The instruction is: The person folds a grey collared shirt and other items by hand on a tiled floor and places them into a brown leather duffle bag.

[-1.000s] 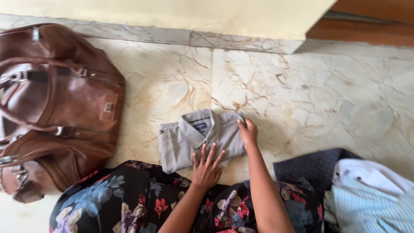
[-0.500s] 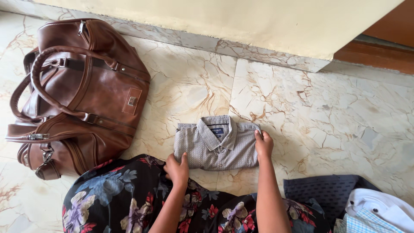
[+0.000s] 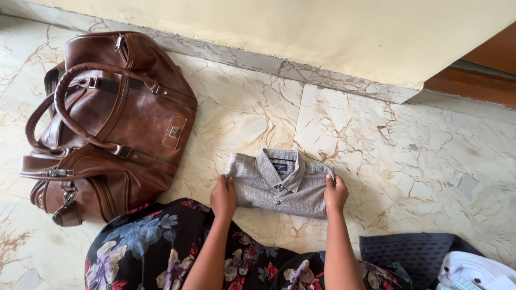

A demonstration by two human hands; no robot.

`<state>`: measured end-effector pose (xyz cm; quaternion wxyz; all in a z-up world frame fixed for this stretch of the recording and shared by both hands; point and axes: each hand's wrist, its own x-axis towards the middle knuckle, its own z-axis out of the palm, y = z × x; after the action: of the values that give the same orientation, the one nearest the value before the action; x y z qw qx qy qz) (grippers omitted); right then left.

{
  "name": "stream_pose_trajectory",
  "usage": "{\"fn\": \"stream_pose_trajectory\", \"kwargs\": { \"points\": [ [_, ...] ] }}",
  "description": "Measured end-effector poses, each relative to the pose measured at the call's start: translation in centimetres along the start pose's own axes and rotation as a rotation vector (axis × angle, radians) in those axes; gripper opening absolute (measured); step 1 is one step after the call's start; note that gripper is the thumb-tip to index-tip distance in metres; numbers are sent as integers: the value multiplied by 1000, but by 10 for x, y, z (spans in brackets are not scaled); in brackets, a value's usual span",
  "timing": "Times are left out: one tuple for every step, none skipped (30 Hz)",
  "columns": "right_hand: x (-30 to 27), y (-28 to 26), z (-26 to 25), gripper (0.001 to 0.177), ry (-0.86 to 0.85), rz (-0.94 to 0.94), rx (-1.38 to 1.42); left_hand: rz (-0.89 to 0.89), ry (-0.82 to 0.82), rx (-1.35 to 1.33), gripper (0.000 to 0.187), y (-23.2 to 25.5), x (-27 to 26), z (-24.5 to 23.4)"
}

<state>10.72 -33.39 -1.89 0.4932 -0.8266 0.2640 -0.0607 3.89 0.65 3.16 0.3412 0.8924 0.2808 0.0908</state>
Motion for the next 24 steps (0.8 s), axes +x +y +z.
{"fn": "stream_pose_trajectory", "kwargs": {
  "points": [
    [1, 4, 0, 32, 15, -13, -28, -20, -8, 6, 28, -1, -2, 1],
    [3, 8, 0, 32, 30, -26, -55, -29, -2, -15, 28, -2, -2, 1],
    [5, 11, -1, 33, 44, -41, -83, -38, 5, -39, 28, -1, -2, 1],
    [6, 13, -3, 34, 47, -30, -69, -47, 13, -62, 29, 0, -2, -1],
    [5, 12, -4, 35, 49, -19, -56, -75, -3, -79, 30, 2, -3, -3],
    [4, 9, -4, 36, 51, -8, -42, -103, -18, -95, 31, 3, -3, -5],
    [1, 3, -6, 37, 48, -15, -122, -132, -38, -109, 33, 3, -6, -8],
    [0, -5, -8, 39, 44, -22, -202, -111, -13, -79, 36, 4, -7, -9],
    [-6, -14, -12, 41, 42, -27, -284, -89, 8, -50, 39, 6, -9, -8],
    [-19, -21, -15, 40, 104, -149, -385, -67, 29, -21, 43, 7, -12, -6],
    [-32, -29, -13, 40, 168, -276, -484, 44, 42, 52, 45, 9, -13, -3],
    [-45, -37, -6, 40, 232, -404, -582, 155, 57, 123, 47, 11, -15, 1],
    [-56, -43, 2, 44, 198, -463, -574, 268, 70, 193, 50, 14, -17, 6],
    [-66, -46, 10, 48, 163, -521, -567, 342, -19, 265, 49, 18, -20, 13],
    [-75, -48, 20, 50, 147, -573, -601, 414, -109, 338, 49, 24, -23, 22],
    [-84, -48, 30, 52, 131, -625, -636, 486, -198, 410, 49, 29, -28, 29],
    [-91, -47, 37, 54, 112, -677, -669, 521, -190, 403, 53, 31, -32, 33],
    [-97, -45, 39, 58, 68, -649, -753, 556, -181, 396, 56, 32, -38, 36],
    [-100, -45, 42, 62, 25, -622, -834, 592, -169, 390, 60, 32, -40, 38],
    [-101, -45, 44, 65, -18, -593, -914, 603, -100, 399, 62, 30, -42, 37],
    [-99, -44, 44, 68, -64, -547, -952, 608, -32, 409, 63, 29, -45, 36],
    [-97, -44, 44, 71, -111, -500, -988, 612, 37, 418, 65, 29, -46, 34],
    [-95, -43, 45, 74, -159, -455, -1023, 541, -97, 455, 66, 29, -46, 31],
    [-93, -41, 45, 76, -178, -451, -1024, 467, -230, 489, 67, 29, -47, 25]
  ]
}}
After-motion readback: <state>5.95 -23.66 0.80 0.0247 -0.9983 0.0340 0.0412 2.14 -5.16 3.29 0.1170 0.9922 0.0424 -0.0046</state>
